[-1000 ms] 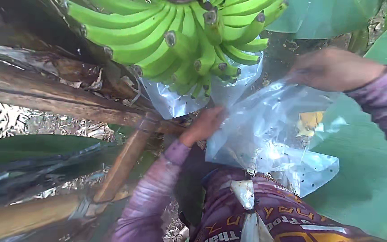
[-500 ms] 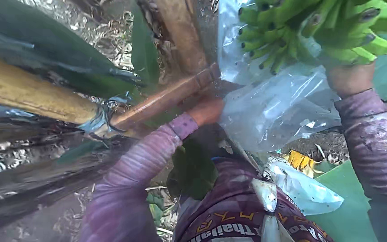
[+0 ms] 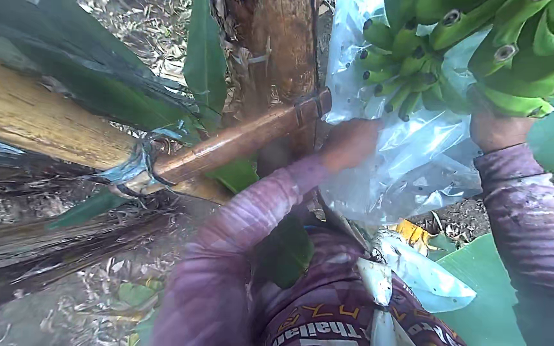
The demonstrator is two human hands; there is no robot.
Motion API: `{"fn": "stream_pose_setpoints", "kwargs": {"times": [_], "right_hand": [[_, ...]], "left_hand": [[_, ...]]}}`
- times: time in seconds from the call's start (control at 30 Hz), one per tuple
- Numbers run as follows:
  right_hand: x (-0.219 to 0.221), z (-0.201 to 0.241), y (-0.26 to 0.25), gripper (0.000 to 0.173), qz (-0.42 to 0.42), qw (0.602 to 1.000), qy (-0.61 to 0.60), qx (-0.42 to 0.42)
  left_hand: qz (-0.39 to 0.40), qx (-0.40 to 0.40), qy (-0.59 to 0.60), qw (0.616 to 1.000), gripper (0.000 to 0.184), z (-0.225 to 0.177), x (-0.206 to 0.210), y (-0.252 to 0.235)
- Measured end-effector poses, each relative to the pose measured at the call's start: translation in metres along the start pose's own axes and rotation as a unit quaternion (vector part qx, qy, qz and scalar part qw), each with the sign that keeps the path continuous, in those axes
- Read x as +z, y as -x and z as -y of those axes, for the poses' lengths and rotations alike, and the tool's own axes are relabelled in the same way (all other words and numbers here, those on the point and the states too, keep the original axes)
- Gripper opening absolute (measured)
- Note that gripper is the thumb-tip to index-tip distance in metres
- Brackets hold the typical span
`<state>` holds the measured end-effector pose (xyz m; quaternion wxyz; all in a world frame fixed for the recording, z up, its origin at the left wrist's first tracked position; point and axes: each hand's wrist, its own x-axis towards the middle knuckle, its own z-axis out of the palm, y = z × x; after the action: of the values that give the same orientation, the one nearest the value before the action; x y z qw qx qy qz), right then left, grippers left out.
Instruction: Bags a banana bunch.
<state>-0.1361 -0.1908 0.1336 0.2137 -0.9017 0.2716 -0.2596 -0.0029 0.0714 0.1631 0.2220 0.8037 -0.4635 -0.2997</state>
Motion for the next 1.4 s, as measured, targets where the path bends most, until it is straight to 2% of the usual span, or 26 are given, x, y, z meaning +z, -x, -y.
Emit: {"fn": "stream_pose_setpoints", "kwargs": {"times": [0.17, 0.27, 0.4, 0.47, 0.6, 0.67, 0.73, 0.83, 0.93, 1.03, 1.1, 1.17, 1.23, 1.3, 1.33, 1.4], "right_hand": [[0.009, 0.021, -0.006, 0.052, 0.085, 0.983, 0.162, 0.031], [0.021, 0.021, -0.009, 0.052, 0.066, 0.981, 0.182, 0.007], [0.021, 0.029, -0.01, 0.056, 0.066, 0.986, 0.148, 0.028], [0.019, 0.028, -0.006, 0.053, 0.056, 0.988, 0.141, 0.014], [0.011, 0.027, 0.004, 0.047, 0.043, 0.992, 0.106, -0.056], [0.011, 0.025, 0.007, 0.043, 0.026, 0.991, 0.087, -0.099], [0.012, 0.024, 0.003, 0.039, 0.024, 0.988, 0.081, -0.125], [0.017, 0.021, -0.005, 0.041, 0.054, 0.991, 0.055, -0.11], [0.016, 0.017, -0.018, 0.047, 0.122, 0.99, -0.032, -0.058], [0.014, 0.014, -0.028, 0.049, 0.179, 0.983, -0.038, -0.01], [0.009, 0.011, -0.031, 0.045, 0.232, 0.973, -0.005, 0.0], [0.007, 0.006, -0.033, 0.043, 0.251, 0.968, 0.021, 0.003], [-0.004, 0.026, -0.04, 0.039, 0.271, 0.961, 0.013, 0.058], [-0.019, 0.056, -0.035, 0.034, 0.255, 0.961, 0.004, 0.109], [-0.027, 0.069, -0.03, 0.036, 0.252, 0.961, 0.005, 0.117], [-0.016, 0.06, -0.028, 0.04, 0.266, 0.957, -0.03, 0.116]], "left_hand": [[0.043, 0.017, -0.152, 0.987, 0.028, -0.041, -0.073, 0.012], [0.043, -0.023, -0.268, 0.962, 0.02, -0.05, -0.11, 0.001], [0.079, -0.086, -0.355, 0.928, 0.024, -0.045, -0.141, -0.034], [0.066, -0.108, -0.367, 0.922, 0.025, -0.037, -0.153, -0.054], [-0.057, -0.15, -0.298, 0.941, 0.033, -0.012, -0.171, -0.096], [-0.133, -0.179, -0.24, 0.945, 0.037, -0.004, -0.171, -0.11], [-0.199, -0.194, -0.182, 0.943, 0.043, -0.01, -0.171, -0.105], [-0.198, -0.184, -0.104, 0.957, 0.047, -0.036, -0.169, -0.085], [-0.278, -0.091, -0.016, 0.956, 0.042, -0.017, -0.141, -0.101], [-0.348, -0.022, 0.047, 0.936, 0.045, -0.006, -0.116, -0.107], [-0.315, -0.036, 0.07, 0.946, 0.046, -0.007, -0.117, -0.1], [-0.261, -0.042, 0.048, 0.963, 0.05, -0.011, -0.12, -0.085], [-0.206, -0.024, -0.05, 0.977, 0.054, -0.016, -0.12, -0.074], [-0.166, -0.03, -0.15, 0.974, 0.048, -0.021, -0.112, -0.067], [-0.173, -0.018, -0.17, 0.97, 0.042, -0.025, -0.104, -0.063], [-0.19, -0.006, -0.136, 0.972, 0.039, -0.034, -0.093, -0.055]]}}
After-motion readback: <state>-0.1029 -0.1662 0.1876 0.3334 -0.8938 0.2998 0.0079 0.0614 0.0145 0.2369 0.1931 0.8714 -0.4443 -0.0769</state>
